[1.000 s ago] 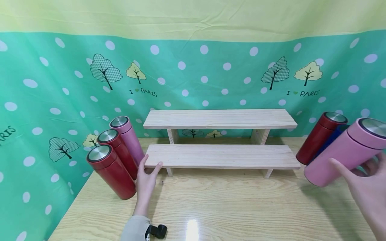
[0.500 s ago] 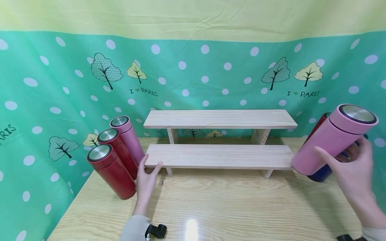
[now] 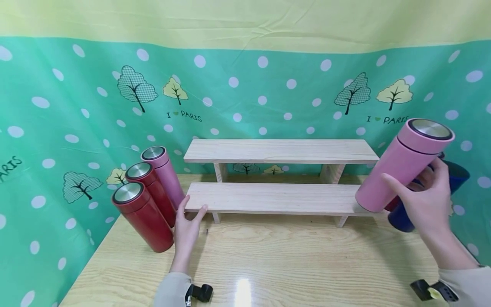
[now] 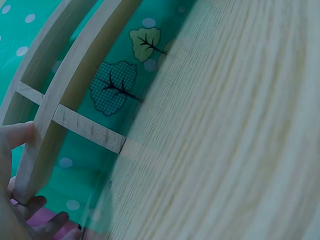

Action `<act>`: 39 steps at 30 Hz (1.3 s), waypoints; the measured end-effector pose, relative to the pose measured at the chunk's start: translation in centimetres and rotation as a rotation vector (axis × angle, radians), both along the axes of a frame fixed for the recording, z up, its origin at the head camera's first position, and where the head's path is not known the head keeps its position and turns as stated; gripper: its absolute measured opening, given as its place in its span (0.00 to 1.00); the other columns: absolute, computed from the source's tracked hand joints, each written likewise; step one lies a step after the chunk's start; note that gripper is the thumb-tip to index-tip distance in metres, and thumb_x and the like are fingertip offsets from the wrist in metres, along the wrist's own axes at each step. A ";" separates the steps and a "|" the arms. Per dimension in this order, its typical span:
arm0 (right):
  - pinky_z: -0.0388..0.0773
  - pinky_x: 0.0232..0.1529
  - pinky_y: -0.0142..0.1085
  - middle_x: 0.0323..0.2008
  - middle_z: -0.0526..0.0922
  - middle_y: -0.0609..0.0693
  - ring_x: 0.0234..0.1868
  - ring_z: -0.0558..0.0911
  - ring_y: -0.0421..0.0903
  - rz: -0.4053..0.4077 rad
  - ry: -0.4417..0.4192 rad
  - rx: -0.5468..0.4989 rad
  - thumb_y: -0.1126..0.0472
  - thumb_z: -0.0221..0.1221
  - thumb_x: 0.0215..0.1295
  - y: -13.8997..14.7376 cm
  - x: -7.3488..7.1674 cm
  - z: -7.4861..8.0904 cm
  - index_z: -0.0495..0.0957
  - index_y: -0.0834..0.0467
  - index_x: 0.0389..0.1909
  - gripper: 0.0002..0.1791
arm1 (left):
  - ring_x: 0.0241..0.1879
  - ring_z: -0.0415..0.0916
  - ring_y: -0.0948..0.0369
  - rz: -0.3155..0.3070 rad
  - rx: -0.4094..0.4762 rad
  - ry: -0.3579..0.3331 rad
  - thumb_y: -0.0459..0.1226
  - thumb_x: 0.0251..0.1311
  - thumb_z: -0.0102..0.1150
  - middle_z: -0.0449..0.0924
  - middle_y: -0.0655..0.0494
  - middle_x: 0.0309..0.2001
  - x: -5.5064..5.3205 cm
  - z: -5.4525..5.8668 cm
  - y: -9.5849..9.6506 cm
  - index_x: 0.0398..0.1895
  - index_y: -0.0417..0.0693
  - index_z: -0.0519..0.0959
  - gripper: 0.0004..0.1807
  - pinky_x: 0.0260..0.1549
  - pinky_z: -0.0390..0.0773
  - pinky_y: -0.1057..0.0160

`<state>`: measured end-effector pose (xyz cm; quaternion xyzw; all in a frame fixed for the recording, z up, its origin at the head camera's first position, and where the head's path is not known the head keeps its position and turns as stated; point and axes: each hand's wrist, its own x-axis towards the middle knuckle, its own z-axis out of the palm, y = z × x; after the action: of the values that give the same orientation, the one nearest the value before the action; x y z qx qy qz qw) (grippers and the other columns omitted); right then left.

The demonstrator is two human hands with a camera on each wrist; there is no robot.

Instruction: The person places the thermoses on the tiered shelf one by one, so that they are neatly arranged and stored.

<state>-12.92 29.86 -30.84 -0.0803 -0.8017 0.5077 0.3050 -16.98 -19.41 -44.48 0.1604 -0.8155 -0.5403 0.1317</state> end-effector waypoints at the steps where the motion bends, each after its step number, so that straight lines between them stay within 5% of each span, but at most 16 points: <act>1: 0.70 0.45 0.16 0.61 0.71 0.46 0.53 0.73 0.36 0.003 0.007 -0.001 0.64 0.69 0.59 -0.2 -0.2 0.1 0.53 0.42 0.74 0.47 | 0.72 0.56 0.45 0.000 -0.001 0.000 0.62 0.57 0.63 0.57 0.46 0.75 0.0 0.0 0.0 0.77 0.63 0.58 0.46 0.63 0.52 0.34; 29: 0.70 0.46 0.30 0.58 0.76 0.46 0.53 0.74 0.40 0.108 0.230 -0.066 0.59 0.70 0.58 -5.3 -6.1 3.3 0.58 0.43 0.72 0.43 | 0.71 0.57 0.46 0.004 -0.003 -0.001 0.62 0.57 0.64 0.58 0.46 0.74 0.0 0.1 0.0 0.76 0.63 0.59 0.45 0.63 0.53 0.35; 39: 0.69 0.47 0.33 0.57 0.74 0.46 0.54 0.72 0.41 0.150 0.224 -0.100 0.55 0.70 0.59 -6.6 -8.6 4.6 0.57 0.42 0.72 0.43 | 0.71 0.57 0.45 0.001 -0.005 0.005 0.61 0.57 0.64 0.58 0.47 0.74 0.1 0.1 0.0 0.76 0.62 0.59 0.45 0.63 0.52 0.34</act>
<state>-21.51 23.29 -26.26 0.0219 -0.7400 0.5743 0.3493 -16.93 -19.42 -44.38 0.1592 -0.8163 -0.5387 0.1346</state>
